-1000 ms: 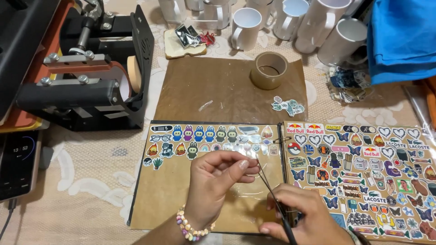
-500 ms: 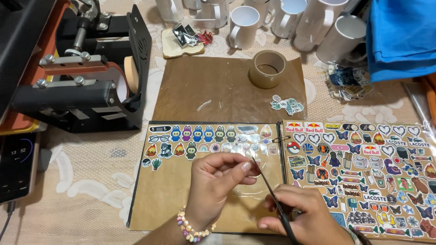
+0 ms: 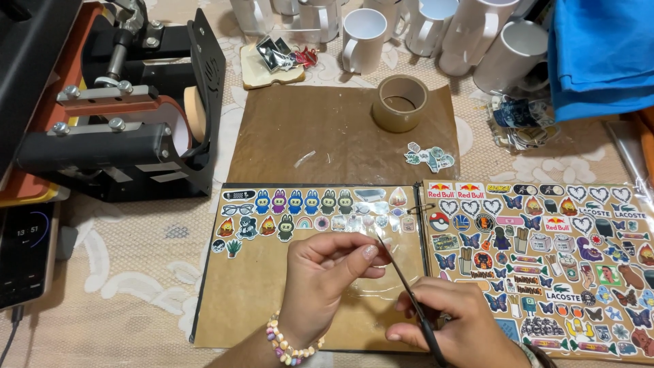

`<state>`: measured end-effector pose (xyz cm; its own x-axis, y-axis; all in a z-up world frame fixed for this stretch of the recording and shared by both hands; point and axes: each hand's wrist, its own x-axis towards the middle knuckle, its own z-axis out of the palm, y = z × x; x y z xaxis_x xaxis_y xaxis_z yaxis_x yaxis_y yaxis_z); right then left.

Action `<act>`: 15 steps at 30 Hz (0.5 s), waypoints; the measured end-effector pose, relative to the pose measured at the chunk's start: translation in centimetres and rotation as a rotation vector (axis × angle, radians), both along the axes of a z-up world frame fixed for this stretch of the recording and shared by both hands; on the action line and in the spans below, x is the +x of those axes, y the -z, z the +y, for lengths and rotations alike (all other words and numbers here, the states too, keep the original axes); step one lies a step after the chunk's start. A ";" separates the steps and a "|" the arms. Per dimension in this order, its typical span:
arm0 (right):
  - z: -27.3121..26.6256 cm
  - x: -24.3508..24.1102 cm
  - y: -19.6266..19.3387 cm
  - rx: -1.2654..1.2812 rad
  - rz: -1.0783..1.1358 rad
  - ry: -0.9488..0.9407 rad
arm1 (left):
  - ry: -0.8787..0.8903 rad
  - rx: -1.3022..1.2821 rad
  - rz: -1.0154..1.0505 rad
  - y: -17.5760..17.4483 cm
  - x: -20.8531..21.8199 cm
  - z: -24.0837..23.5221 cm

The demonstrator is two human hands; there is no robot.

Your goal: The person is organizing a collection of stickers by selecting them from sheets, trimming some with scissors, and carefully inserting them into the pockets of a clear plastic binder sleeve.

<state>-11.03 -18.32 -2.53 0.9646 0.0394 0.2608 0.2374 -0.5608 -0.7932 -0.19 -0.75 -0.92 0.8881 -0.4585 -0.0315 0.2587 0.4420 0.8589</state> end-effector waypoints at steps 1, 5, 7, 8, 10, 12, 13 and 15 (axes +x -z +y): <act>0.0 0.0 0.0 0.001 0.000 0.001 | 0.001 0.001 0.000 -0.1 -0.1 0.0; -0.1 0.2 -0.1 -0.011 -0.022 0.021 | 0.041 0.009 0.015 -0.4 -0.2 0.2; -0.1 0.2 0.0 0.000 -0.021 0.021 | 0.064 -0.018 0.022 -0.3 -0.2 0.3; -0.1 0.2 0.1 -0.002 -0.019 0.019 | 0.068 -0.031 0.025 -0.3 -0.2 0.3; -0.1 0.2 0.3 -0.005 -0.019 0.015 | 0.071 -0.045 0.026 -0.3 -0.2 0.3; -0.1 0.2 0.5 -0.007 -0.031 0.037 | 0.056 -0.011 0.017 -0.6 -0.1 0.3; -0.1 0.2 0.6 -0.007 -0.031 0.039 | 0.058 -0.010 0.017 -0.4 -0.1 0.3; -0.1 0.1 0.9 -0.027 -0.038 0.035 | 0.045 -0.024 0.010 0.1 -0.1 0.2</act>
<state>-10.88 -18.45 -3.43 0.9548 0.0131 0.2970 0.2472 -0.5901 -0.7686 -0.29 -0.54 -1.00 0.8662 -0.4988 -0.0291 0.2874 0.4498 0.8456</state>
